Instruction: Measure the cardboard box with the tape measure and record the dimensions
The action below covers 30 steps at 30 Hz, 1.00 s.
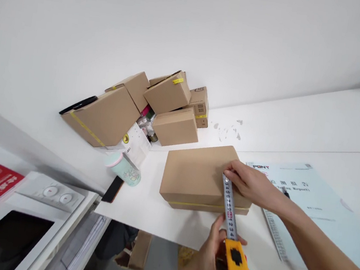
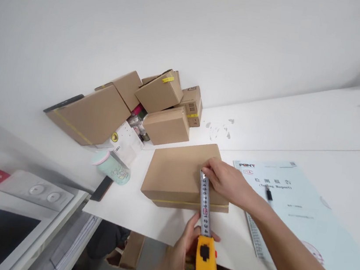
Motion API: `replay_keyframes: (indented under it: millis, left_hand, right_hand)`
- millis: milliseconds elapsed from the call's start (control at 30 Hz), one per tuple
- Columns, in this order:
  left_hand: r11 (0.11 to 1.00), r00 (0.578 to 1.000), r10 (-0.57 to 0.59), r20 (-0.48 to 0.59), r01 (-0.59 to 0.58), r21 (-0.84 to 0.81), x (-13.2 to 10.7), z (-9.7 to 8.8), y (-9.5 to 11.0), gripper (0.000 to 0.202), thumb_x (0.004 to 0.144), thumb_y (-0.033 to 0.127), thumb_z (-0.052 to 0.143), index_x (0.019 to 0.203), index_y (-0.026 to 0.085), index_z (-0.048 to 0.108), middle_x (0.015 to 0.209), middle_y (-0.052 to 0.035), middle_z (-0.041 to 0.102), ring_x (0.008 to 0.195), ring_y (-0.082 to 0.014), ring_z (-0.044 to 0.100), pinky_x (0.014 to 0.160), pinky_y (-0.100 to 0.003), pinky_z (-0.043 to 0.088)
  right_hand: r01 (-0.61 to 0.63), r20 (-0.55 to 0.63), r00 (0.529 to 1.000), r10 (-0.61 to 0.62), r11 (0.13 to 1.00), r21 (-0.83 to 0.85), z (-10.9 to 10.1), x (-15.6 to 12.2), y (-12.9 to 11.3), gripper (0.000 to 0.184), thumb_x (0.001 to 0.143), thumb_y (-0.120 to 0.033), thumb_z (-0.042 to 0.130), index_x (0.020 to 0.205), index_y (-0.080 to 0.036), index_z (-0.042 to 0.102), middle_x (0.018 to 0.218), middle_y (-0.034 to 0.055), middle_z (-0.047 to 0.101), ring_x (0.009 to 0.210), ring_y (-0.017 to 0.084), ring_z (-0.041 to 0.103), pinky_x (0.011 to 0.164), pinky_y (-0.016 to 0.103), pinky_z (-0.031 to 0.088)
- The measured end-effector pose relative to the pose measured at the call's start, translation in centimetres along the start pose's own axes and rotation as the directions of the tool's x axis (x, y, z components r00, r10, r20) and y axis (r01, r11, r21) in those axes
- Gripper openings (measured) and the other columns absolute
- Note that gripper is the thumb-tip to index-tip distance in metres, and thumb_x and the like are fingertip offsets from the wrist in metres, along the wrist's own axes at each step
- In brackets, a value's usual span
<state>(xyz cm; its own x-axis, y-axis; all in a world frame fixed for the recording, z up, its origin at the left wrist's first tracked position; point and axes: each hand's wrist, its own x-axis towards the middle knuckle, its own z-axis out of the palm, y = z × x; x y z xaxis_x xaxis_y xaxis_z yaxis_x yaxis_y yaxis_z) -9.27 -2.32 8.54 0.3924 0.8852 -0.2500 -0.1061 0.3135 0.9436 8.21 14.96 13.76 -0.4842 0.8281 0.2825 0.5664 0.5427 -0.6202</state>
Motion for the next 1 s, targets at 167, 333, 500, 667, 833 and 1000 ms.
replay_keyframes:
  millis: [167,333,500,667,833,1000]
  left_hand:
    - [0.993,0.993,-0.12,-0.002,0.12,0.018,-0.7,0.3,-2.2,0.125,0.027,0.022,0.102,0.14,0.025,0.048,0.134,-0.0127,0.057,0.108,-0.0295,0.059,0.089,-0.041,0.05]
    - [0.993,0.993,-0.116,-0.032,0.116,-0.008,-0.4,-0.7,-2.3,0.147,0.028,0.022,0.102,0.154,0.027,0.028,0.141,-0.0156,0.053,0.111,-0.0295,0.06,0.089,-0.041,0.051]
    - [0.996,0.992,0.011,-0.129,0.0,0.085,-0.2,-2.3,-2.0,0.139,0.042,0.03,0.099,0.159,0.031,0.023,0.143,-0.0145,0.055,0.111,-0.0294,0.061,0.091,-0.043,0.049]
    - [0.998,0.99,0.052,-0.133,-0.046,0.045,0.8,-2.6,-1.3,0.124,0.041,0.027,0.1,0.151,0.028,0.043,0.139,-0.0142,0.059,0.111,-0.0304,0.063,0.089,-0.04,0.049]
    - [0.965,0.989,0.084,-0.123,-0.112,-0.238,2.1,-2.1,-2.2,0.096,0.036,0.026,0.102,0.124,0.023,0.066,0.126,-0.0119,0.066,0.099,-0.0261,0.068,0.075,-0.032,0.052]
    - [0.933,0.966,0.177,-0.19,-0.226,-0.28,0.3,-3.0,-2.4,0.084,0.043,0.035,0.102,0.119,0.022,0.068,0.101,-0.0075,0.068,0.078,-0.0223,0.071,0.067,-0.033,0.057]
  right_hand:
    - [0.126,-0.034,0.991,-0.129,0.988,-0.087,0.3,3.6,1.2,0.031,0.101,-0.041,0.035,0.084,-0.025,0.057,0.095,0.0089,0.072,0.09,0.028,0.064,0.078,0.044,0.05]
    - [0.191,-0.048,0.981,-0.19,0.982,0.011,2.1,2.7,1.5,0.034,0.103,-0.043,0.037,0.086,-0.026,0.06,0.119,0.0067,0.073,0.113,0.028,0.064,0.099,0.052,0.043]
    - [0.176,-0.123,0.977,-0.172,0.984,0.022,3.2,0.5,1.5,0.029,0.103,-0.043,0.041,0.089,-0.026,0.06,0.122,0.0068,0.074,0.112,0.027,0.065,0.098,0.052,0.041]
    - [0.172,-0.151,0.974,-0.171,0.985,-0.008,3.4,0.4,1.4,0.03,0.103,-0.045,0.042,0.088,-0.027,0.062,0.126,0.0067,0.073,0.11,0.029,0.066,0.095,0.052,0.043]
    - [0.192,-0.173,0.967,-0.186,0.981,0.019,3.8,0.3,2.0,0.031,0.101,-0.048,0.045,0.089,-0.027,0.064,0.125,0.0065,0.073,0.107,0.03,0.067,0.095,0.054,0.044]
    - [0.182,-0.163,0.972,-0.167,0.979,0.088,4.2,-0.1,3.0,0.026,0.102,-0.046,0.047,0.096,-0.028,0.065,0.131,0.0068,0.07,0.119,0.03,0.063,0.1,0.056,0.043]
